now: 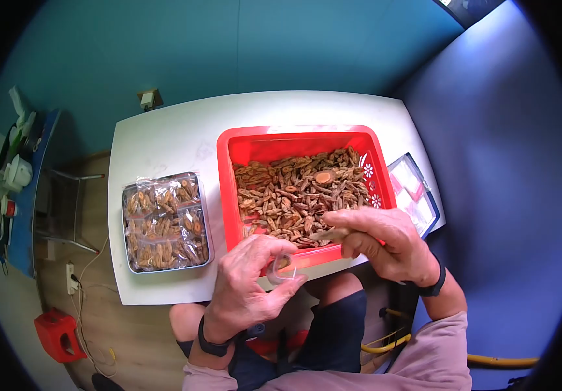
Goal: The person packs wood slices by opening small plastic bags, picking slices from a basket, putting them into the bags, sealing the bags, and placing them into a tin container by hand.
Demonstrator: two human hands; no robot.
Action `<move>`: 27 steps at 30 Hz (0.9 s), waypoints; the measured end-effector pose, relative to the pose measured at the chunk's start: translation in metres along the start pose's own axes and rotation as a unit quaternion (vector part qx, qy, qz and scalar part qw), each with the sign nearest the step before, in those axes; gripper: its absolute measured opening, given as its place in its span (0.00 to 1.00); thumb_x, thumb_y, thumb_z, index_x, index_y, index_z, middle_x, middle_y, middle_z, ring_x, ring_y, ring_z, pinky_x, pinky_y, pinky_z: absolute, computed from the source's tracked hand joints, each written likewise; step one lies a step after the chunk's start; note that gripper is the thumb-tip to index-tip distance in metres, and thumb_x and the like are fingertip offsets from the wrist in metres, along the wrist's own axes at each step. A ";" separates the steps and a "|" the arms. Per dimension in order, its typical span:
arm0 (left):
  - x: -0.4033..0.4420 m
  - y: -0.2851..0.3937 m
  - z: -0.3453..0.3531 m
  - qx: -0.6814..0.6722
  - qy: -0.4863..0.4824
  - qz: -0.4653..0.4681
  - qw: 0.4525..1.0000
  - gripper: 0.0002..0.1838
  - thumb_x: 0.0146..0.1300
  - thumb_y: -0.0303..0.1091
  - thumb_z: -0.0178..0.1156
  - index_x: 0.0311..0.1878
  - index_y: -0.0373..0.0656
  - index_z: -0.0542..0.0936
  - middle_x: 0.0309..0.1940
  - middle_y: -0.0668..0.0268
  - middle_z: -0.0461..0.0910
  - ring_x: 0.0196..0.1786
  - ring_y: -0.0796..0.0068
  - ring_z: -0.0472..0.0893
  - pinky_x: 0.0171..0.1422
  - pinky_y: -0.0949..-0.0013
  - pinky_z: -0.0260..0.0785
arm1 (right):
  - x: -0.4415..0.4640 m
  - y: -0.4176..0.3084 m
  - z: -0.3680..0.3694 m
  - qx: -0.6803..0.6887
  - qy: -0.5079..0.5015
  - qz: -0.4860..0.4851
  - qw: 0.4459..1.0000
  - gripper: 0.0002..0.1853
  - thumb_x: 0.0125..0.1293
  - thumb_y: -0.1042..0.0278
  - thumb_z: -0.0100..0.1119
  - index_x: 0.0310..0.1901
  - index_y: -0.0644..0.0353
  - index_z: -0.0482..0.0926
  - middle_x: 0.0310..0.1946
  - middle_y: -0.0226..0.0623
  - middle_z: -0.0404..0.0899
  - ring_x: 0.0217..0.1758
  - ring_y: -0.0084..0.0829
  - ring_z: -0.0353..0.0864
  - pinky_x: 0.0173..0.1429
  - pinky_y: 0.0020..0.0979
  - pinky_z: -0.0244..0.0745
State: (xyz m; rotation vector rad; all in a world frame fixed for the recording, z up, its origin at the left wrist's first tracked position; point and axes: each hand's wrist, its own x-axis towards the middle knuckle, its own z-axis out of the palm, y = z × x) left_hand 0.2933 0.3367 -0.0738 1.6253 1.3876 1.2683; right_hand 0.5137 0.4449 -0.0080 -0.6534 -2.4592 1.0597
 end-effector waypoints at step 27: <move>0.005 -0.005 0.022 -0.004 -0.031 0.056 0.998 0.20 0.51 0.29 0.75 0.46 0.40 0.79 0.36 0.58 0.81 0.40 0.55 0.82 0.45 0.57 0.74 | -0.010 -0.002 0.016 -0.129 0.031 -0.088 0.987 0.17 0.56 0.70 0.75 0.47 0.59 0.83 0.32 0.34 0.81 0.30 0.32 0.84 0.29 0.32 0.77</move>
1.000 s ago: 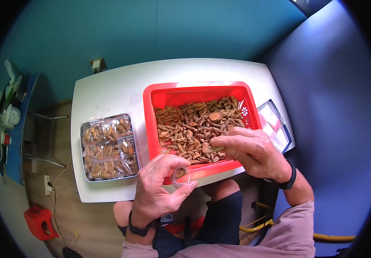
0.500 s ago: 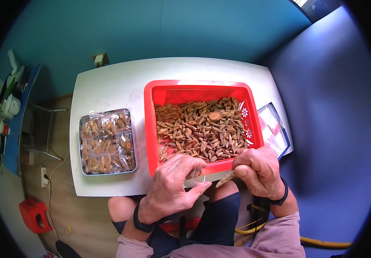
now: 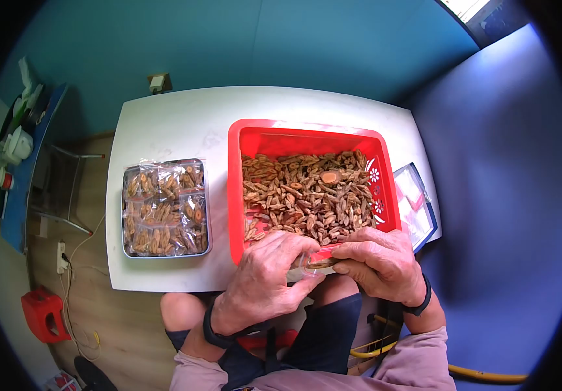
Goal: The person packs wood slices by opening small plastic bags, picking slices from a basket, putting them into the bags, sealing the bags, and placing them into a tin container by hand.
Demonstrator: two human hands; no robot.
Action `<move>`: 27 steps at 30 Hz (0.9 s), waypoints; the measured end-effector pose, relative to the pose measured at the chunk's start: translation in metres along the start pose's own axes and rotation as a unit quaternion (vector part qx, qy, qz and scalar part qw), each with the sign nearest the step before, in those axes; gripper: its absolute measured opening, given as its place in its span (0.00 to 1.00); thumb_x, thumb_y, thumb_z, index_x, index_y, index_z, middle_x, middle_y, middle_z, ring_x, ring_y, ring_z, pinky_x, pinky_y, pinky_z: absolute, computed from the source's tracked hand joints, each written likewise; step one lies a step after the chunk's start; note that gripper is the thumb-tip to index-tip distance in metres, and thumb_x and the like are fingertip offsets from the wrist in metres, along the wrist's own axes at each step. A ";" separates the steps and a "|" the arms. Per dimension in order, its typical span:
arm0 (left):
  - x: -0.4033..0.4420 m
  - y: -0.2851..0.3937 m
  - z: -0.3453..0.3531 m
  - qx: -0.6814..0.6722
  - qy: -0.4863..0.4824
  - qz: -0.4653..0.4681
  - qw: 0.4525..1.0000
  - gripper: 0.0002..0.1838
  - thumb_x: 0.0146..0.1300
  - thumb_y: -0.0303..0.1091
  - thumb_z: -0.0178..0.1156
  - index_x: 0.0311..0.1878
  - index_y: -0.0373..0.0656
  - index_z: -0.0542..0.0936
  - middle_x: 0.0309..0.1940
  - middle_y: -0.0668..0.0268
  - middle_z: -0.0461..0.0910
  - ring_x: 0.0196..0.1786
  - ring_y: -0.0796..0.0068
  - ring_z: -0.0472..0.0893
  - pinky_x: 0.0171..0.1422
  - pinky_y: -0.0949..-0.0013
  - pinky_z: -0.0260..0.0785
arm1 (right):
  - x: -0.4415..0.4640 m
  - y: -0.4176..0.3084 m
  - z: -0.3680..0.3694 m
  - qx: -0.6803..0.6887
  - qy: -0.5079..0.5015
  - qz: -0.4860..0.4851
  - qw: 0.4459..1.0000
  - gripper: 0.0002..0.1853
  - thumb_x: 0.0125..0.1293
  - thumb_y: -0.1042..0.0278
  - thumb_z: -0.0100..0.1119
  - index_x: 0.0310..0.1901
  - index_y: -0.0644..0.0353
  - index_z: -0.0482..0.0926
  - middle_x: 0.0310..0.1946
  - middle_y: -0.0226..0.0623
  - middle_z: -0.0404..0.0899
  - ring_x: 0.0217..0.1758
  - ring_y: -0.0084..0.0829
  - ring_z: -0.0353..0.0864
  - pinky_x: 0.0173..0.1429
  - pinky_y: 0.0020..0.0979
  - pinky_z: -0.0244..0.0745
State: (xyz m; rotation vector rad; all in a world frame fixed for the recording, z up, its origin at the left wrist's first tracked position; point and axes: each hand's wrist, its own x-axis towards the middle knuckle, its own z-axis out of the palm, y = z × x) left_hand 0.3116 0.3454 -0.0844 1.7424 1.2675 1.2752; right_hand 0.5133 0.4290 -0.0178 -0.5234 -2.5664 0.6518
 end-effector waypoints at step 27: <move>0.001 -0.004 0.001 0.010 -0.003 -0.009 1.000 0.20 0.52 0.28 0.75 0.46 0.40 0.78 0.35 0.58 0.80 0.40 0.54 0.82 0.44 0.56 0.75 | 0.014 0.001 0.014 0.005 -0.080 0.034 0.996 0.11 0.57 0.77 0.72 0.42 0.57 0.86 0.32 0.35 0.83 0.28 0.34 0.83 0.27 0.31 0.75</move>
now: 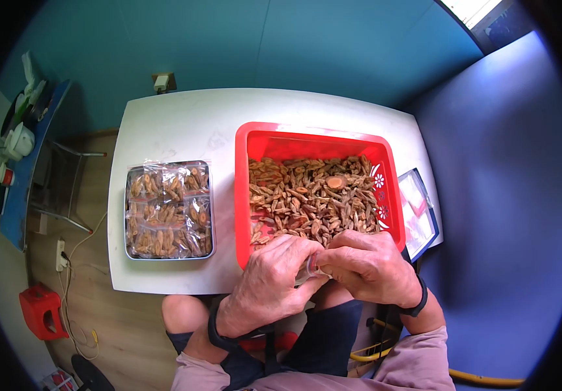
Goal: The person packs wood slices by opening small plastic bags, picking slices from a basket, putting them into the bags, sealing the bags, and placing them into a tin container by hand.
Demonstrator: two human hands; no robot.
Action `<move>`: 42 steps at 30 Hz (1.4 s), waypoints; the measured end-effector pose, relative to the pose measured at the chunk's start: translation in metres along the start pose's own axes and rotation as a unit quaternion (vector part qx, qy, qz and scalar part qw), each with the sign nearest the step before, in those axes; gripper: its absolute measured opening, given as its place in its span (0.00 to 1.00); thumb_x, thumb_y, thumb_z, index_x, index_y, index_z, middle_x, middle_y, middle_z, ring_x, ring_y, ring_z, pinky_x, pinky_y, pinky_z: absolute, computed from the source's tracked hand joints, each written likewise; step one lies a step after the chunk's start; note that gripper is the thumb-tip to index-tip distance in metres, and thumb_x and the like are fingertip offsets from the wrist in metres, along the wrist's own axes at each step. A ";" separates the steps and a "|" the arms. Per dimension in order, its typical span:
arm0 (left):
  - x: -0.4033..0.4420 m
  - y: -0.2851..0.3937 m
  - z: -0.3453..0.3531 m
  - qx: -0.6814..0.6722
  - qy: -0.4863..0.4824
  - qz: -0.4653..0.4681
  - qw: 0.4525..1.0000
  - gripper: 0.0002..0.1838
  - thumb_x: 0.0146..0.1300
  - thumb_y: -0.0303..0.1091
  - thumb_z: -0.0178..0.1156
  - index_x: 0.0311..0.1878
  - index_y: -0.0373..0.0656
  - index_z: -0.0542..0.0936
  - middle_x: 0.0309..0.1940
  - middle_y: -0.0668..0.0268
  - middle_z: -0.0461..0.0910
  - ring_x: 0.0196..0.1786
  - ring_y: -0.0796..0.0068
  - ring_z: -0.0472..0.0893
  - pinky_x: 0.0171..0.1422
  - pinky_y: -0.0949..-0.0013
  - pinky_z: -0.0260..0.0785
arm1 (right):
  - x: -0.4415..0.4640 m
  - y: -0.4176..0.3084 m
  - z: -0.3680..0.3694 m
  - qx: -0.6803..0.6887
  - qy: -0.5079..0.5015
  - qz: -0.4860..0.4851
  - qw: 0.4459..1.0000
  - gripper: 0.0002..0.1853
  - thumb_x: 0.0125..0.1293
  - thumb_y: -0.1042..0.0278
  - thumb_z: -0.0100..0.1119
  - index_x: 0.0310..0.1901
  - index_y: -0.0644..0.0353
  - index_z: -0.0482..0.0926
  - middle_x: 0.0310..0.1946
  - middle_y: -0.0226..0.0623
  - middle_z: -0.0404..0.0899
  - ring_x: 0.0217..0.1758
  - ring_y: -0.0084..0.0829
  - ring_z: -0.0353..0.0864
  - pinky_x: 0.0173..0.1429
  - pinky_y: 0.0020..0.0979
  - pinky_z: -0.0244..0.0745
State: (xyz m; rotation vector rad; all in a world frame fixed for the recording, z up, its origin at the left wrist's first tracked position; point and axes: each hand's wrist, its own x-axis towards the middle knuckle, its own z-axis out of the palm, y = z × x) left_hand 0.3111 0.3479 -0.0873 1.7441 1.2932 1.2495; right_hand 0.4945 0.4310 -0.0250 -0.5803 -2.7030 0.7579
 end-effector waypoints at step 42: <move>-0.008 0.016 -0.019 -0.026 0.011 -0.001 1.000 0.19 0.48 0.30 0.79 0.42 0.41 0.82 0.34 0.61 0.84 0.34 0.63 0.83 0.39 0.66 0.75 | 0.064 0.074 -0.005 0.431 -0.005 0.242 0.869 0.13 0.75 0.57 0.61 0.47 0.60 0.80 0.28 0.21 0.74 0.26 0.12 0.66 0.28 0.19 0.61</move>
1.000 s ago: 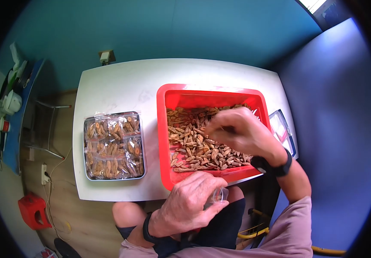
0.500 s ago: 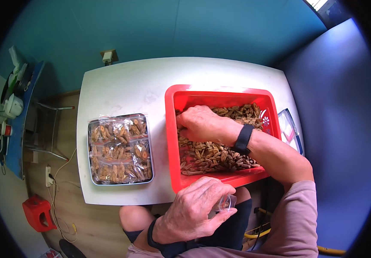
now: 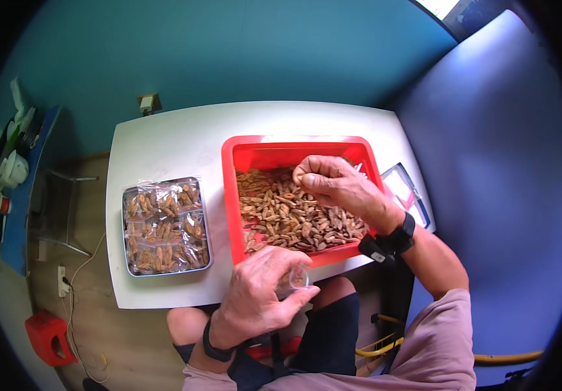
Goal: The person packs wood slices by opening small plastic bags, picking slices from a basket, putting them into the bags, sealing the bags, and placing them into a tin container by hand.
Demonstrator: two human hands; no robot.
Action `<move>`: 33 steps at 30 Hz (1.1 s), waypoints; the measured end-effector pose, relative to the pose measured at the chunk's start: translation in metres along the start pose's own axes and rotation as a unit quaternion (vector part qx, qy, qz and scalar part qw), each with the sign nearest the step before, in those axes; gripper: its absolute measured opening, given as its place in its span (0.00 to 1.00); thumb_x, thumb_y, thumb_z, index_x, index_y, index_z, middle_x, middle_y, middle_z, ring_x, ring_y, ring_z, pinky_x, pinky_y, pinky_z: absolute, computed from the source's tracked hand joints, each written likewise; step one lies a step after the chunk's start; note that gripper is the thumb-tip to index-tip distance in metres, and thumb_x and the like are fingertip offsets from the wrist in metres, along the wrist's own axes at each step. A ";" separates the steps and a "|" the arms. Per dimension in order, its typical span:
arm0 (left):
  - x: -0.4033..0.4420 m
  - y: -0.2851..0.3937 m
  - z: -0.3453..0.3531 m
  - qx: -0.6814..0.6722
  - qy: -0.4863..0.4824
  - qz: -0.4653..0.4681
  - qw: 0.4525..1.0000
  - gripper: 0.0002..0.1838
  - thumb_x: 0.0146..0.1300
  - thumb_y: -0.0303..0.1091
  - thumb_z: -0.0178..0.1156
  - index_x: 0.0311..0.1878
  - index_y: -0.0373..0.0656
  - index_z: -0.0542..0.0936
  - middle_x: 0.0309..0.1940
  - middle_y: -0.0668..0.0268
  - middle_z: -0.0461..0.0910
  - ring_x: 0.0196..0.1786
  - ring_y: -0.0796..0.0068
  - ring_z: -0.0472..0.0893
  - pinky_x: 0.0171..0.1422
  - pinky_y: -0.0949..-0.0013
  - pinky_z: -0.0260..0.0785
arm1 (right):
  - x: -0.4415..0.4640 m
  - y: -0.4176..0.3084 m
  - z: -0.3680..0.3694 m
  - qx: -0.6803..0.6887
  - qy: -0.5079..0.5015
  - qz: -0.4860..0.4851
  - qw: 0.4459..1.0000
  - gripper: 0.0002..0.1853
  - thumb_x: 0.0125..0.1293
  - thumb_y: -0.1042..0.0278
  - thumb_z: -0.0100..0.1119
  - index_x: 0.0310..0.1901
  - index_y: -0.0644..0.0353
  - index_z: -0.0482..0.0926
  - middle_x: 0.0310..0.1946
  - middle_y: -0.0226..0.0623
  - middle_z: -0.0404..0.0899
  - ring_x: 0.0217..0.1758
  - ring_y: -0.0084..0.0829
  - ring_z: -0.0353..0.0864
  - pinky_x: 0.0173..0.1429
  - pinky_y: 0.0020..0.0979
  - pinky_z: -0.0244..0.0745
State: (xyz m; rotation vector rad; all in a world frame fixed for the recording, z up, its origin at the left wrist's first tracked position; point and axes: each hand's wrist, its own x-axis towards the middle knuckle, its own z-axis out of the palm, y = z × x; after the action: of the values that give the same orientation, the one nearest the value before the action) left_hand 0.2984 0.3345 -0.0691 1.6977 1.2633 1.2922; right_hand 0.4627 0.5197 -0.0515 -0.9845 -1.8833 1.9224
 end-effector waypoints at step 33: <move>0.006 -0.022 0.012 -0.009 0.042 -0.061 0.997 0.19 0.51 0.29 0.76 0.45 0.41 0.81 0.33 0.61 0.82 0.35 0.62 0.83 0.41 0.62 0.75 | -0.083 0.022 0.044 -0.003 0.146 -0.170 0.975 0.09 0.62 0.76 0.74 0.32 0.63 0.80 0.26 0.32 0.82 0.20 0.15 0.75 0.22 0.21 0.68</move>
State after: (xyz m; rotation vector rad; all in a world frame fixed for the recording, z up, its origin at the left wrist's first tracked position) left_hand 0.3032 0.3479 -0.0900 1.5435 1.3780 1.3104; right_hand 0.5011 0.4318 -0.0538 -0.8286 -1.7538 1.4908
